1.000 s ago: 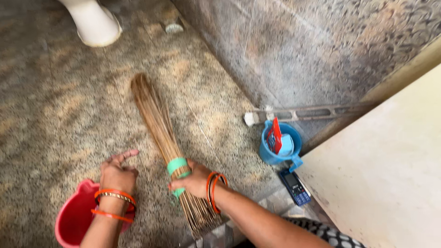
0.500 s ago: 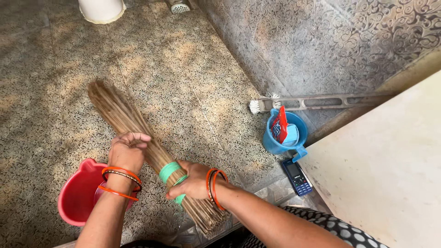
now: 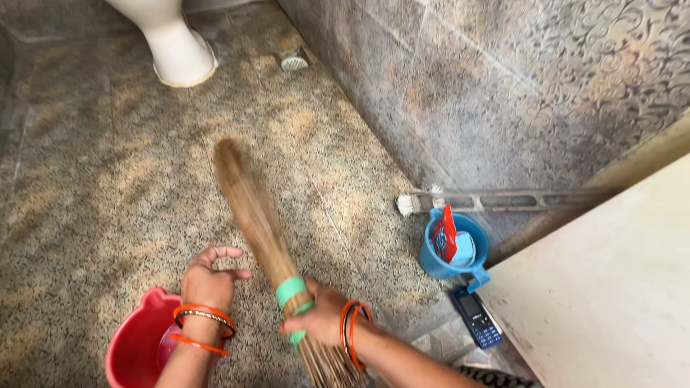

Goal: The person sweeps the bathroom floor using a traditional straw broom. They repeatedly dip the broom into a red bucket of water and sweep the tiled floor near the toilet and wall, moving water and debris toward the drain.

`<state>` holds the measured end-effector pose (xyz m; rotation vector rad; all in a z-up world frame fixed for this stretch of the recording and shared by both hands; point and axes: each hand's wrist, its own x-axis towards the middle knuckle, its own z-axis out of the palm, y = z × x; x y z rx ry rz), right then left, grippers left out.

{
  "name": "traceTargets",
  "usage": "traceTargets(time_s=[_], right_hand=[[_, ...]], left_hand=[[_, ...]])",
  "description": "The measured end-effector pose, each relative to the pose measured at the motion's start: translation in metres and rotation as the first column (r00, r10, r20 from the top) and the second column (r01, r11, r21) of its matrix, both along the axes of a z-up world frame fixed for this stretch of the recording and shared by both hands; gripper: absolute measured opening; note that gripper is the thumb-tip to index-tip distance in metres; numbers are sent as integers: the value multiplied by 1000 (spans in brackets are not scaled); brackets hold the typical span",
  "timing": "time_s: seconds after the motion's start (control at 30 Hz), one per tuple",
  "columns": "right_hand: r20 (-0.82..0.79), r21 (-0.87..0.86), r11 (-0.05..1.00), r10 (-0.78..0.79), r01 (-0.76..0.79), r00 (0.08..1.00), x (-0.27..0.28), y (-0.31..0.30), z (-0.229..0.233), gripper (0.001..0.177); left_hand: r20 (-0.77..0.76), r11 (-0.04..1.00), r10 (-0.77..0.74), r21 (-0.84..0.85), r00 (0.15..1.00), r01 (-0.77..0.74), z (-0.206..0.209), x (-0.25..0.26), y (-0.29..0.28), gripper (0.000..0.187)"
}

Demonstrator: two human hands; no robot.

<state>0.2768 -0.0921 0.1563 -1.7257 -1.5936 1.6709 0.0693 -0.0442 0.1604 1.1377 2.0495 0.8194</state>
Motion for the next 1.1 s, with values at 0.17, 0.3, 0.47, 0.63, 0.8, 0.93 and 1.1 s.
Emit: traceTargets(time_s=[0.17, 0.3, 0.47, 0.63, 0.8, 0.93, 1.1], right_hand=[[84, 21, 994, 108, -110, 991, 7, 2, 6, 102], [-14, 16, 998, 66, -66, 998, 18, 12, 6, 83], [1, 20, 998, -56, 56, 998, 29, 30, -2, 78], [62, 25, 989, -145, 144, 987, 26, 31, -5, 91], [-7, -37, 997, -69, 68, 998, 11, 5, 9, 86], [25, 10, 998, 64, -65, 998, 3, -6, 14, 96], [62, 1, 997, 81, -81, 995, 2, -4, 15, 110]], left_hand=[[96, 988, -17, 155, 995, 2, -9, 0, 1, 41], [34, 985, -17, 170, 999, 11, -31, -11, 6, 35], [16, 985, -9, 171, 1000, 6, -41, -22, 11, 38], [97, 991, 0, 130, 995, -13, -22, -14, 6, 38], [22, 990, -20, -140, 1000, 22, 0, -2, 1, 35], [147, 998, -42, 45, 988, 36, -9, 2, 1, 36], [294, 991, -17, 132, 956, -23, -34, -9, 8, 36]])
